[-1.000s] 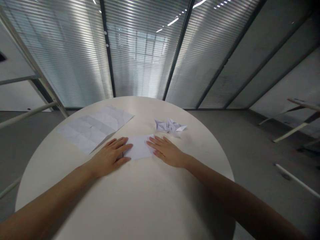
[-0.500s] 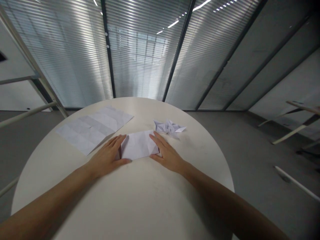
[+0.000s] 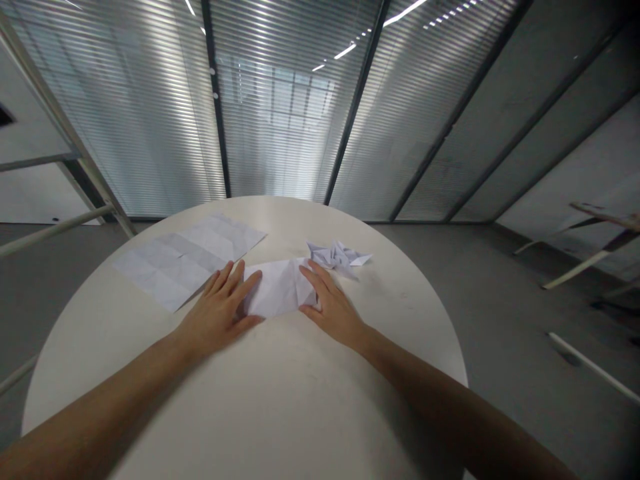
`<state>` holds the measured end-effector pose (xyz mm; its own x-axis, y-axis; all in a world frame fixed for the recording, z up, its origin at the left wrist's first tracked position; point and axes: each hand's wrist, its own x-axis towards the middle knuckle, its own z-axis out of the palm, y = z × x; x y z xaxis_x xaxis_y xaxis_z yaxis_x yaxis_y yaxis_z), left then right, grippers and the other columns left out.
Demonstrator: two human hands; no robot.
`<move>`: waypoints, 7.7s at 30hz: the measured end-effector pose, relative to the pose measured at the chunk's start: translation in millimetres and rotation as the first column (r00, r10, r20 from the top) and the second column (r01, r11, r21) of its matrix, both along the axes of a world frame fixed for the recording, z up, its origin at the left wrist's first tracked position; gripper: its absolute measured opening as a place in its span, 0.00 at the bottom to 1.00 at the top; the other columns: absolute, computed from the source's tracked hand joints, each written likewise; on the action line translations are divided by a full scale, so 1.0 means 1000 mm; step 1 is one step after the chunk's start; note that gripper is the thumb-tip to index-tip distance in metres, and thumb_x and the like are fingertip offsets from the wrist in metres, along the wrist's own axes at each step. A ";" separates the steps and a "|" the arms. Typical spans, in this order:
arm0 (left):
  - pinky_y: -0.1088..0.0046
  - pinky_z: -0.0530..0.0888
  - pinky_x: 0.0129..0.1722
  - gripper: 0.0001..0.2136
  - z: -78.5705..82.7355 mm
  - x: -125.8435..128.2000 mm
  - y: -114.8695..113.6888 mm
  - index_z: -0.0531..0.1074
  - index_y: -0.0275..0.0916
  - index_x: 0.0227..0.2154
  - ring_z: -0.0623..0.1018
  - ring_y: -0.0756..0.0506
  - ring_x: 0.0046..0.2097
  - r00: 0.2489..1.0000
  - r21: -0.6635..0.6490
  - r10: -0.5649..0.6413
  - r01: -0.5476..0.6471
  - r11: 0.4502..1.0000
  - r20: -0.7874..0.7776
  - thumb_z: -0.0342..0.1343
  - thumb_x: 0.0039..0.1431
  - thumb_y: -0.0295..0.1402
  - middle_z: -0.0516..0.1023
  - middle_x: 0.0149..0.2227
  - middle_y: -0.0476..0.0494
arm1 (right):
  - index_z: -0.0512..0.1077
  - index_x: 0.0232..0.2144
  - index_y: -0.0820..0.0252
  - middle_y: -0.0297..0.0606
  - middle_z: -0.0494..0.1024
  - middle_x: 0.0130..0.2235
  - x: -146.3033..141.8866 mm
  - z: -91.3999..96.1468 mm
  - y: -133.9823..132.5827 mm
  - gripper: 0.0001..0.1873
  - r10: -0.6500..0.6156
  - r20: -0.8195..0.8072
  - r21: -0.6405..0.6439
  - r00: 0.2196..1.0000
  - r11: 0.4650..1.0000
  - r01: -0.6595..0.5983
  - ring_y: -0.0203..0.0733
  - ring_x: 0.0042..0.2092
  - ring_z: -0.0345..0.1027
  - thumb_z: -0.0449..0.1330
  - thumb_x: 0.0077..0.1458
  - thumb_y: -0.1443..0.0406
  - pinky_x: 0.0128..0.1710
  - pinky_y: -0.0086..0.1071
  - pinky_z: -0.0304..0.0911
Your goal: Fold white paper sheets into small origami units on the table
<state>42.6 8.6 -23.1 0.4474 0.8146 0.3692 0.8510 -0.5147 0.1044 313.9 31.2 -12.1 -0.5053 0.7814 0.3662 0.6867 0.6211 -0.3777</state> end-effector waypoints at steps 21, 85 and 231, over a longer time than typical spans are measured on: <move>0.70 0.76 0.38 0.36 -0.001 0.016 -0.017 0.38 0.48 0.64 0.78 0.48 0.37 0.861 0.199 -0.404 0.358 0.913 0.307 0.52 0.60 0.26 0.79 0.38 0.45 | 0.56 0.60 0.46 0.37 0.44 0.67 0.005 0.016 -0.013 0.32 -0.098 0.128 0.329 0.987 0.943 0.051 0.55 0.67 0.34 0.55 0.54 0.69 0.63 0.57 0.35; 0.51 0.62 0.57 0.19 0.008 0.014 -0.013 0.59 0.52 0.59 0.64 0.40 0.60 0.942 -0.141 -0.331 0.321 0.937 -0.059 0.43 0.66 0.37 0.66 0.59 0.47 | 0.67 0.51 0.67 0.47 0.71 0.53 -0.025 0.009 -0.041 0.18 0.105 0.518 0.145 0.849 0.967 -0.209 0.44 0.53 0.64 0.50 0.59 0.71 0.53 0.36 0.61; 0.49 0.55 0.58 0.23 0.018 0.018 0.027 0.62 0.44 0.55 0.70 0.39 0.51 0.999 -0.015 -0.050 0.050 0.999 -0.006 0.55 0.55 0.36 0.74 0.47 0.42 | 0.63 0.54 0.58 0.42 0.76 0.43 -0.019 0.023 0.020 0.22 0.093 0.444 0.168 0.891 0.968 -0.185 0.45 0.46 0.67 0.57 0.57 0.67 0.54 0.42 0.54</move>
